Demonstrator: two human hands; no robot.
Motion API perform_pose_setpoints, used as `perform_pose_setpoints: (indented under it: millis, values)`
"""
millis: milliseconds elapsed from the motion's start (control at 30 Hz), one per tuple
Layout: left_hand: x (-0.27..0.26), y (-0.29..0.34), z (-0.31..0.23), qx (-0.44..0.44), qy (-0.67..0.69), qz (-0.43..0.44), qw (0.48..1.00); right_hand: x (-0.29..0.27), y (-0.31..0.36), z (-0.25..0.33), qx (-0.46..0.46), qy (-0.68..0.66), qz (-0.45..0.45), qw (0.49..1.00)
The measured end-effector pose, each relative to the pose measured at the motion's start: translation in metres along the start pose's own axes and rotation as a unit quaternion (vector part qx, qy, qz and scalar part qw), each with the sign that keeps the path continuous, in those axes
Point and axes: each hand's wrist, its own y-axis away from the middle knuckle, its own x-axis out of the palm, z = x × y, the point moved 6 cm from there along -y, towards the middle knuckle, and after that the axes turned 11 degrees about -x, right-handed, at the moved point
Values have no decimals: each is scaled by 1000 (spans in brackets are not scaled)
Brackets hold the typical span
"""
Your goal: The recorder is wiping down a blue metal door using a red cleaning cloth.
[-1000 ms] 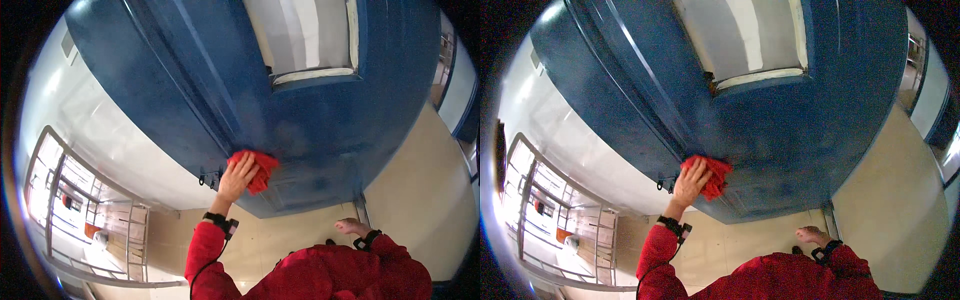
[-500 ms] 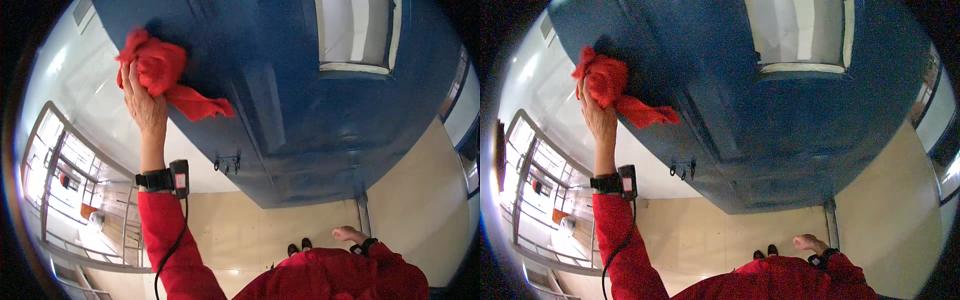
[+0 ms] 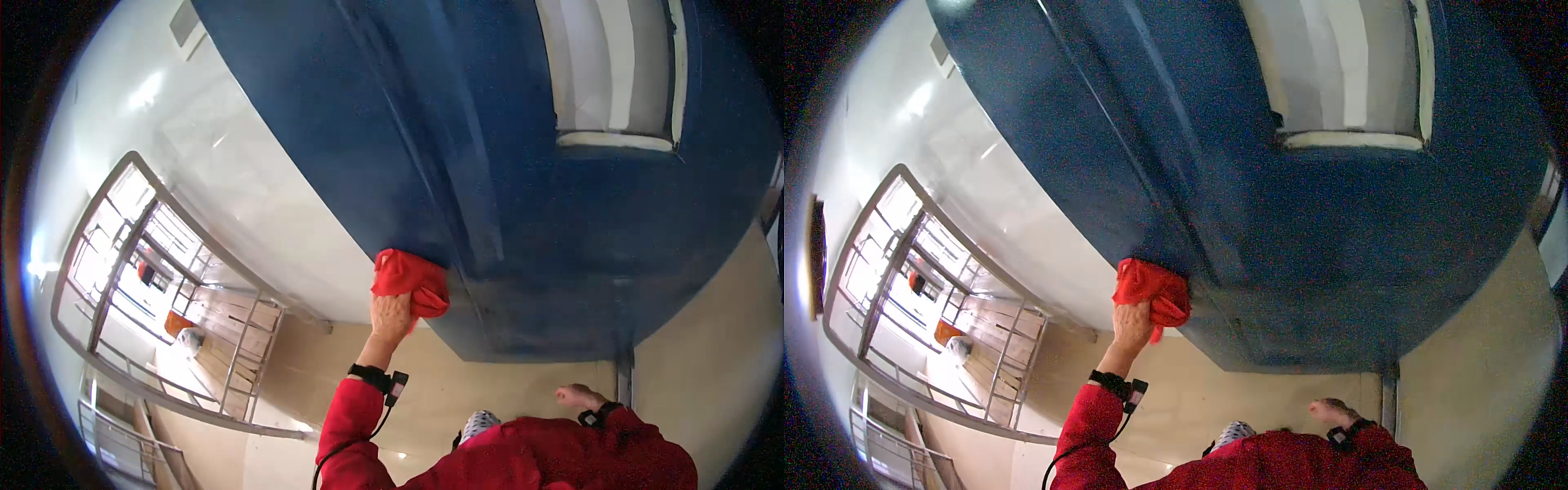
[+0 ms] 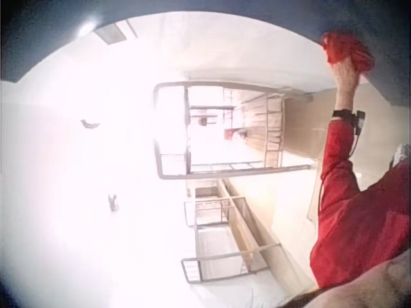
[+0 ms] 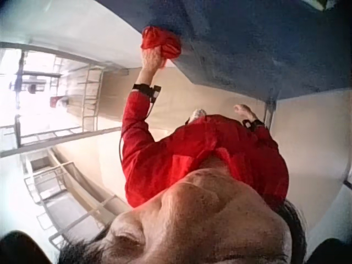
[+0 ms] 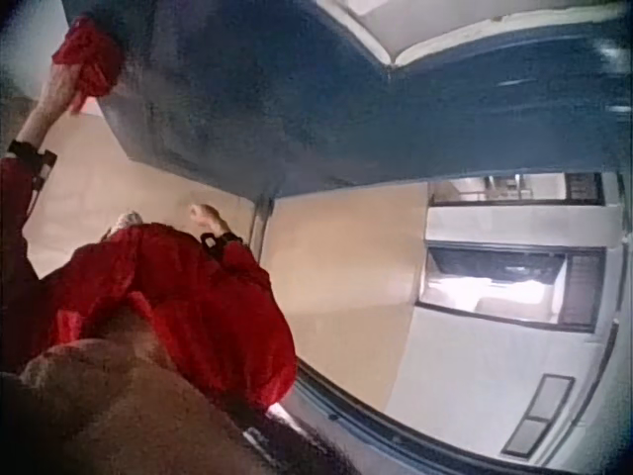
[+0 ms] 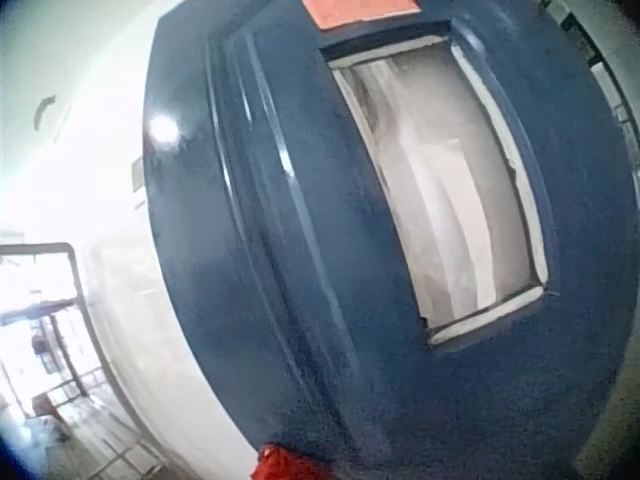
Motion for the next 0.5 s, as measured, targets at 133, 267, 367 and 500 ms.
perform_pose_setpoints:
  millis: [133,267,367,500]
  values:
    - [-22,-36,-5,59,30,-61,996,35,-38,-53,-16,-80,47,996]
    - [-74,-99,-30,102,96,-136,981,42,-32,-65,-52,-152,6,987]
    - [-123,-144,-31,150,57,-226,961,79,-63,-135,7,-237,-16,971]
    - [-206,-221,11,197,24,-299,933,153,-43,-235,-95,-107,-100,985]
